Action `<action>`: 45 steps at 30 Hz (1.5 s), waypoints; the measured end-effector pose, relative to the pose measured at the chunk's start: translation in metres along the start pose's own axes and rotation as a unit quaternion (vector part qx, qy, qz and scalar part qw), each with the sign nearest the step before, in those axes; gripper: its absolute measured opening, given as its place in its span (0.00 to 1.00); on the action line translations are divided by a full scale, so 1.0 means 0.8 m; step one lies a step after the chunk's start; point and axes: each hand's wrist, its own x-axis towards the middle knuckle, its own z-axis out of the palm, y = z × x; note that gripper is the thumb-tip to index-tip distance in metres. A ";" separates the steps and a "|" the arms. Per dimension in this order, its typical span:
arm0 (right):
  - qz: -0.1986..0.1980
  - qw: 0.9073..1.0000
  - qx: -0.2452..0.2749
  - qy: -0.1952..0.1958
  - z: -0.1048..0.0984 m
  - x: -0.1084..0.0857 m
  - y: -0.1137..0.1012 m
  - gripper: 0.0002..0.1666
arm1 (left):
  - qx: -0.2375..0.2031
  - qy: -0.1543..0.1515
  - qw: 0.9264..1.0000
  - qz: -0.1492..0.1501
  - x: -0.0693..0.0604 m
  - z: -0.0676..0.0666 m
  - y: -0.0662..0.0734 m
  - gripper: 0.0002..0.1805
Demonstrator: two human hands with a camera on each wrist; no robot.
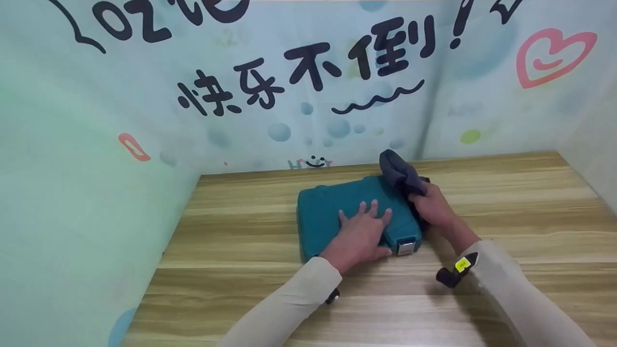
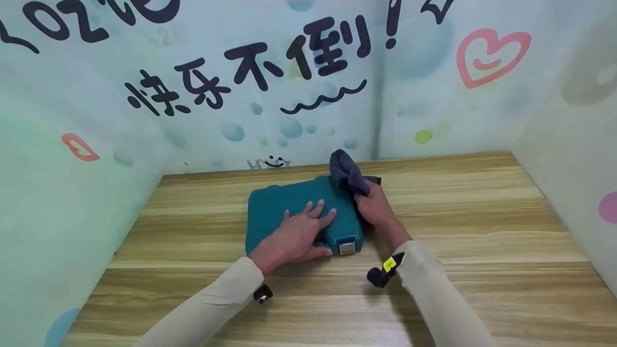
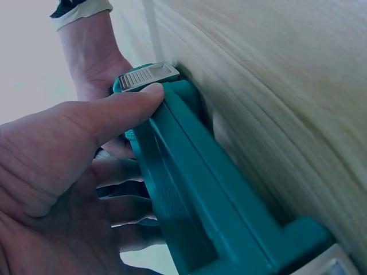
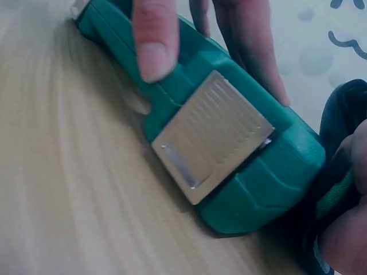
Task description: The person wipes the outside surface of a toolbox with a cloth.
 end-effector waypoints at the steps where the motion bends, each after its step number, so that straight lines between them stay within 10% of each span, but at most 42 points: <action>1: 0.003 1.000 -0.001 -0.003 -0.001 0.002 0.000 0.17 | -0.002 -0.001 1.000 0.001 0.000 0.000 0.000 0.49; 18: -0.016 1.000 -0.010 0.023 0.001 0.000 0.008 0.16 | -0.024 0.003 1.000 0.000 -0.001 0.003 0.003 0.47; 45: 0.006 0.991 0.081 0.108 0.042 -0.113 0.002 0.04 | -0.025 0.016 0.999 -0.038 0.011 -0.004 -0.014 0.46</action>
